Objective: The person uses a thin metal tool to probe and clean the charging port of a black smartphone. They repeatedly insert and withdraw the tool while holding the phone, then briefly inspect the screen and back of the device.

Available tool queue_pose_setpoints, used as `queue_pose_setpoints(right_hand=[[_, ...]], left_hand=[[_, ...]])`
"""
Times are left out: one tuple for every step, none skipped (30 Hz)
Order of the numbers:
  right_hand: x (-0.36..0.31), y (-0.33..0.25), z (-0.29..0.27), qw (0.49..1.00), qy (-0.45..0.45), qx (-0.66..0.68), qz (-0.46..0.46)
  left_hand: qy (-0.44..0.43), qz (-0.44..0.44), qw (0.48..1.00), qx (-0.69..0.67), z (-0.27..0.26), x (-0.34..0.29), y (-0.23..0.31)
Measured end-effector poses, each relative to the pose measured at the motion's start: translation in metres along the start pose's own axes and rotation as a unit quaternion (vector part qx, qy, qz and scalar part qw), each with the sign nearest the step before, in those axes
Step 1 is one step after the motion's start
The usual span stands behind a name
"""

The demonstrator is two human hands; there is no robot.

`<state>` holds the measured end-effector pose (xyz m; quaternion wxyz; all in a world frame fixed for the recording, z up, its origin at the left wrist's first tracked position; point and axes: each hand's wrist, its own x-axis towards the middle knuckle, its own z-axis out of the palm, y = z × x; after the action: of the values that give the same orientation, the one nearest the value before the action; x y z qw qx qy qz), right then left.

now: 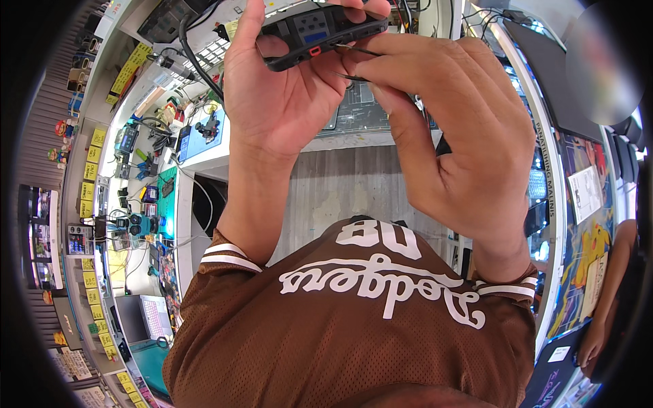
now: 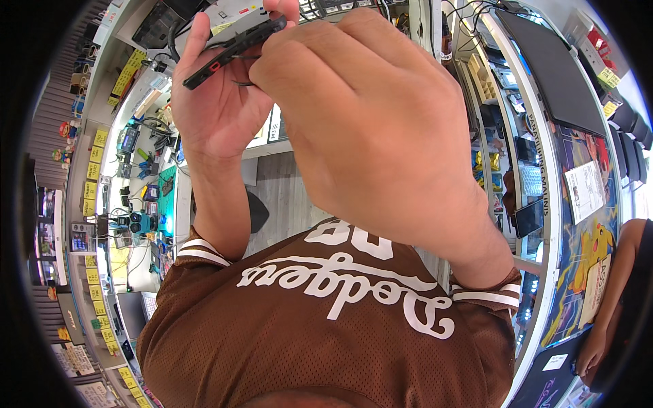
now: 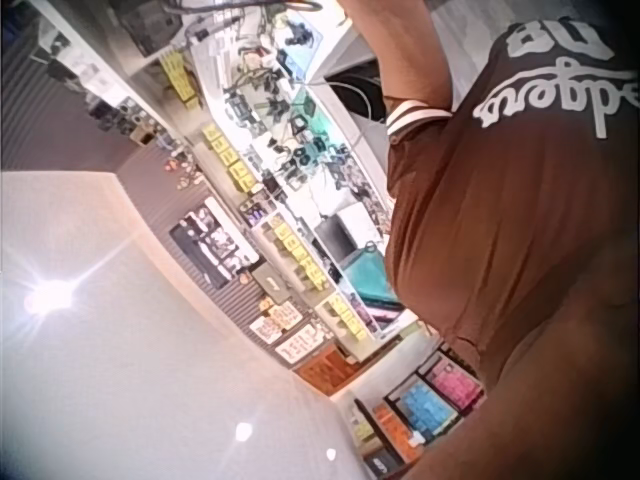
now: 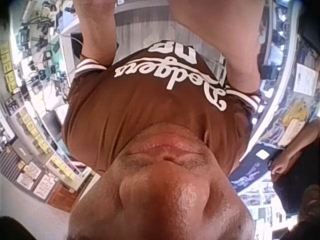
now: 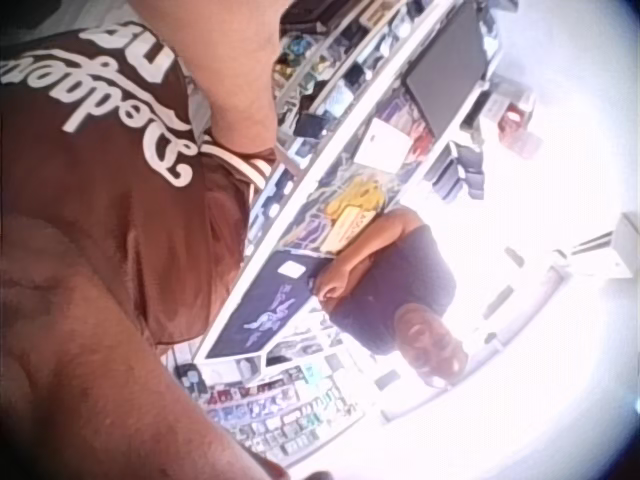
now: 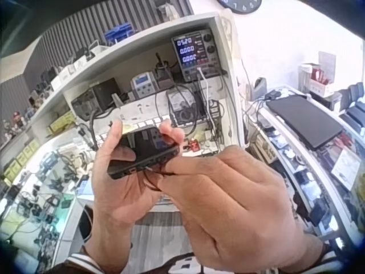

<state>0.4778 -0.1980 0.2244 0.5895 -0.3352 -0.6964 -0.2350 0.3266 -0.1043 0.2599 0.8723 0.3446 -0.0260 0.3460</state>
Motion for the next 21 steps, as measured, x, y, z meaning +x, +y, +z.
queue_pose_setpoints(right_hand=[[0.001,0.009,-0.011,0.998,-0.054,-0.032,-0.019],[0.002,0.008,-0.014,0.996,-0.078,-0.035,-0.010],[0.004,0.007,-0.017,0.994,-0.103,-0.039,-0.001],[0.006,-0.007,-0.015,0.994,-0.098,-0.018,0.038],[0.008,-0.012,-0.016,0.993,-0.102,0.012,0.065],[0.009,-0.017,-0.017,0.989,-0.105,0.041,0.092],[0.010,-0.016,-0.021,0.985,-0.116,0.075,0.108],[0.012,-0.017,-0.025,0.980,-0.125,0.097,0.118],[0.014,-0.018,-0.028,0.976,-0.134,0.119,0.127],[0.015,-0.020,-0.032,0.973,-0.140,0.127,0.131],[0.015,-0.020,-0.032,0.973,-0.136,0.129,0.133],[0.016,-0.020,-0.032,0.973,-0.133,0.131,0.134],[0.013,-0.017,-0.028,0.976,-0.119,0.125,0.134],[0.013,-0.016,-0.027,0.978,-0.113,0.117,0.132],[0.013,-0.015,-0.025,0.980,-0.105,0.108,0.131],[0.015,-0.016,-0.023,0.981,-0.106,0.098,0.128],[0.015,-0.014,-0.023,0.983,-0.108,0.089,0.118],[0.015,-0.012,-0.022,0.985,-0.110,0.081,0.108],[0.012,-0.003,-0.022,0.987,-0.113,0.072,0.092],[0.010,-0.003,-0.018,0.989,-0.087,0.079,0.089],[0.007,-0.002,-0.013,0.991,-0.062,0.086,0.086]], left_hand=[[0.000,0.008,1.000,0.012,-0.001,0.000,0.000],[0.000,0.016,1.000,0.023,-0.002,-0.001,0.001],[0.000,0.024,0.999,0.035,-0.003,-0.001,0.002],[-0.007,0.023,0.999,0.033,-0.004,0.001,0.000],[-0.011,0.026,0.999,0.032,-0.006,0.001,0.001],[-0.016,0.029,0.999,0.031,-0.007,0.000,0.001],[0.013,0.043,0.999,0.018,-0.004,0.000,0.001],[0.041,0.056,0.998,0.004,0.001,-0.001,0.001],[0.070,0.070,0.995,-0.009,0.004,-0.002,0.001],[0.061,0.072,0.996,-0.004,0.002,-0.002,0.002],[0.051,0.075,0.996,0.001,-0.002,-0.002,0.005],[0.042,0.077,0.996,0.007,-0.004,-0.003,0.007],[0.046,0.077,0.996,0.010,-0.003,-0.003,0.007],[0.050,0.076,0.996,0.013,-0.002,-0.003,0.008],[0.054,0.075,0.996,0.016,-0.002,-0.004,0.008],[0.041,0.066,0.997,0.027,-0.003,-0.005,0.009],[0.028,0.057,0.997,0.038,-0.004,-0.005,0.011],[0.015,0.047,0.998,0.049,-0.005,-0.006,0.013],[0.014,0.046,0.998,0.048,-0.005,-0.006,0.012],[0.013,0.046,0.998,0.046,-0.004,-0.007,0.012],[0.012,0.045,0.998,0.045,-0.003,-0.006,0.011]])
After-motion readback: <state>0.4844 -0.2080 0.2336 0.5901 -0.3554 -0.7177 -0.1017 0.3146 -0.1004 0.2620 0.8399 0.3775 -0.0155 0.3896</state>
